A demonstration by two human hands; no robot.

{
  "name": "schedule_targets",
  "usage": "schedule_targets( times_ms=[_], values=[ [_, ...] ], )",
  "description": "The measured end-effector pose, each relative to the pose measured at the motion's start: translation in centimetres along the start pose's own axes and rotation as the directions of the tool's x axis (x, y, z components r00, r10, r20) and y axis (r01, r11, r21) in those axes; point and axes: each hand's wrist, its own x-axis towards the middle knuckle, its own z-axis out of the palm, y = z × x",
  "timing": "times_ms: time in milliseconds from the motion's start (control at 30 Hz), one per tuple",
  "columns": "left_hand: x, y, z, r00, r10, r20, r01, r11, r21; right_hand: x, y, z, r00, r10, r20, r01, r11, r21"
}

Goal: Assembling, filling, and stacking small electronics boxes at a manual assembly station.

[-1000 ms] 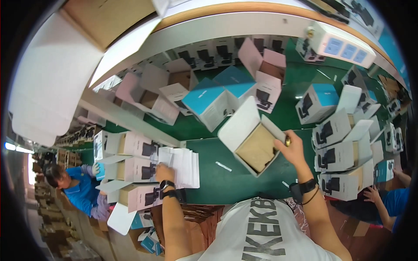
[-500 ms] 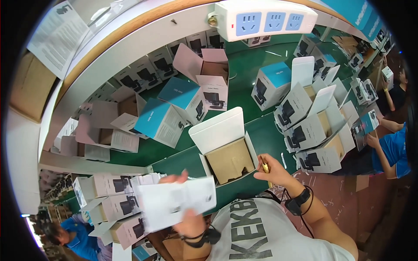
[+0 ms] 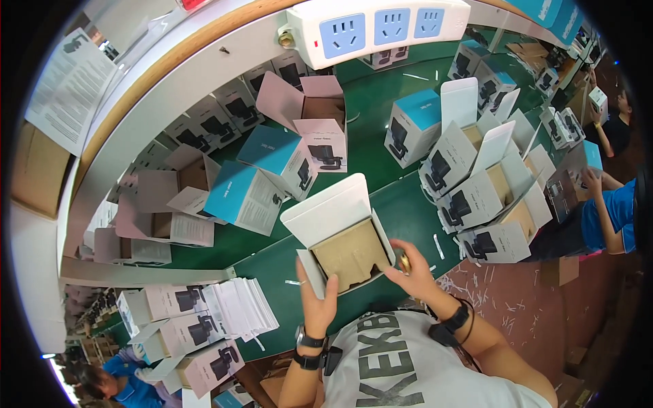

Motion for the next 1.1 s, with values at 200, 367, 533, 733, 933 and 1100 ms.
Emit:
schedule_targets(
  times_ms=[200, 367, 533, 733, 933, 1100],
  values=[
    [1.3, 2.7, 0.9, 0.979, -0.162, 0.122, 0.188, 0.953, -0.237, 2.9, -0.8, 2.9, 0.973, -0.018, -0.230, 0.013, 1.000, -0.024],
    [0.4, 2.2, 1.6, 0.997, -0.072, -0.011, 0.068, 0.970, -0.235, 3.3, 0.8, 3.7, 0.974, -0.001, -0.225, -0.032, 0.989, -0.143],
    [-0.4, 3.3, 0.2, 0.986, 0.163, -0.019, -0.164, 0.984, -0.072, 3.2, -0.4, -0.1, 0.999, -0.033, -0.026, 0.034, 0.998, 0.047],
    [-0.2, 6.8, 0.4, 0.865, 0.453, 0.216, -0.493, 0.689, 0.530, 3.6, -3.0, -2.3, 0.980, 0.147, 0.135, -0.179, 0.948, 0.265],
    [0.9, 7.7, 4.7, 0.829, 0.349, 0.437, -0.543, 0.316, 0.778, 3.2, -2.7, 0.6, 0.993, -0.105, -0.056, 0.092, 0.975, -0.201],
    [1.6, 6.7, 4.0, 0.782, 0.338, 0.524, -0.617, 0.297, 0.729, 5.7, -4.4, -2.1, 0.911, -0.412, -0.001, 0.349, 0.773, -0.530]
  ],
)
